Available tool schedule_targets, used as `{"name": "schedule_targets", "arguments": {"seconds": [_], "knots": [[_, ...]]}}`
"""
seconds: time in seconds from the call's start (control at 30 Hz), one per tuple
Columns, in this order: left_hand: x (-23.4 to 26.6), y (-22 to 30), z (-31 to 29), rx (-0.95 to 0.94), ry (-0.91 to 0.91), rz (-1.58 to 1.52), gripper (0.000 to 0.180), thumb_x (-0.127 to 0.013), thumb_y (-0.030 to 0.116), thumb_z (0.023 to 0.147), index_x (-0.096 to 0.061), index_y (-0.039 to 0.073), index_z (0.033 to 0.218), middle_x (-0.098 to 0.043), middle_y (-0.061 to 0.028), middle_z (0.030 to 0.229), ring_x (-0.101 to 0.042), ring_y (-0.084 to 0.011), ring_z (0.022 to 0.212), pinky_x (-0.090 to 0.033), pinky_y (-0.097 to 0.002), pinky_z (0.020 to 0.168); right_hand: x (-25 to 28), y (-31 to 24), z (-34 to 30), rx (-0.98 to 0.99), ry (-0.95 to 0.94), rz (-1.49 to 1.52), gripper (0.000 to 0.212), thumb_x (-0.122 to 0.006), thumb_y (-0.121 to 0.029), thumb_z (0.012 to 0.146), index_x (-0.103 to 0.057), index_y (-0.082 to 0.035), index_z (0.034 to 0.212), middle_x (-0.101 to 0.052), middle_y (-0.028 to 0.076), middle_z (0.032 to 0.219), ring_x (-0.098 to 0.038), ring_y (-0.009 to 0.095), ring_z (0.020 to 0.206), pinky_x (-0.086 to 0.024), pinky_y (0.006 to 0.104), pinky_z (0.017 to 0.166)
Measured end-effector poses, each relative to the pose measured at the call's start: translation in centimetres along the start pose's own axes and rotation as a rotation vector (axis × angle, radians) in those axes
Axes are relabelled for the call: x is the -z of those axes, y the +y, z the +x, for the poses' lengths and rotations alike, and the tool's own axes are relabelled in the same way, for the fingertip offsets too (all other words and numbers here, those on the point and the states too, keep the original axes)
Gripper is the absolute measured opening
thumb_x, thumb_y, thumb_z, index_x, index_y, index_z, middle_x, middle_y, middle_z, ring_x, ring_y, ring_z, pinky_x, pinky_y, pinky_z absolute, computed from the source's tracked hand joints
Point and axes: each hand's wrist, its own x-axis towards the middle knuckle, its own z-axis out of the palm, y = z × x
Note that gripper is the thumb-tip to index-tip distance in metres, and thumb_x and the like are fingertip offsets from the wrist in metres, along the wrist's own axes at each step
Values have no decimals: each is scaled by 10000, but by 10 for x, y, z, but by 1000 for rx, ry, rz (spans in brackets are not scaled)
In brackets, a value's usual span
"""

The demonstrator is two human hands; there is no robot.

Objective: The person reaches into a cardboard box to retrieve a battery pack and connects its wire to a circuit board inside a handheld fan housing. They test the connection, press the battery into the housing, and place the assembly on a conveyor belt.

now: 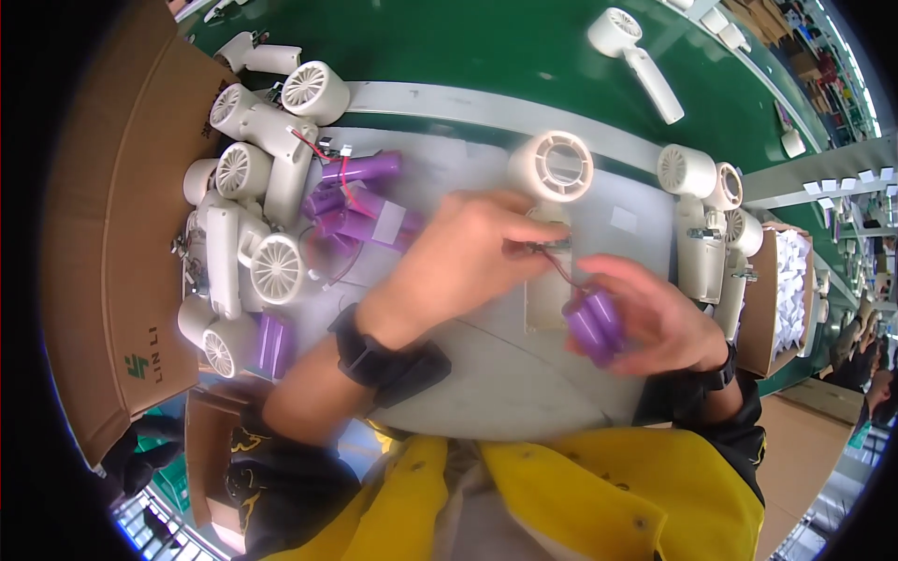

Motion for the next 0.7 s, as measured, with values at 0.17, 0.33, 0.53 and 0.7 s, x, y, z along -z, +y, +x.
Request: {"name": "schedule_targets", "arguments": {"seconds": [0.17,0.33,0.53,0.7], "knots": [[0,6,1,-20,3,35,355,-755,12,696,-762,86,1043,-701,-160,971,-696,-275,742,-552,-313,653,0,0,-5,14,-56,6,923,-789,107,649,-380,-52,1460,-579,111,1200,-634,271,1042,-510,388,892],[-1,9,1,-51,10,90,321,-753,15,692,-760,67,1009,-687,-163,936,-684,-292,710,-544,-325,624,7,6,-2,150,59,-242,929,-873,-3,582,-448,-30,1408,-571,111,1208,-596,270,1125,-479,388,956],[0,6,-1,-107,11,99,309,-749,22,727,-750,60,1033,-680,-168,931,-677,-312,710,-540,-338,625,12,6,6,377,82,-701,871,-903,-99,551,-526,-30,1334,-583,120,1226,-581,258,1125,-476,370,958],[3,9,-1,-127,-25,112,306,-738,37,777,-736,62,1081,-679,-190,964,-669,-354,738,-541,-359,646,3,16,15,456,168,-814,786,-897,-133,582,-570,-48,1292,-590,122,1241,-581,276,1091,-497,367,928]]}}
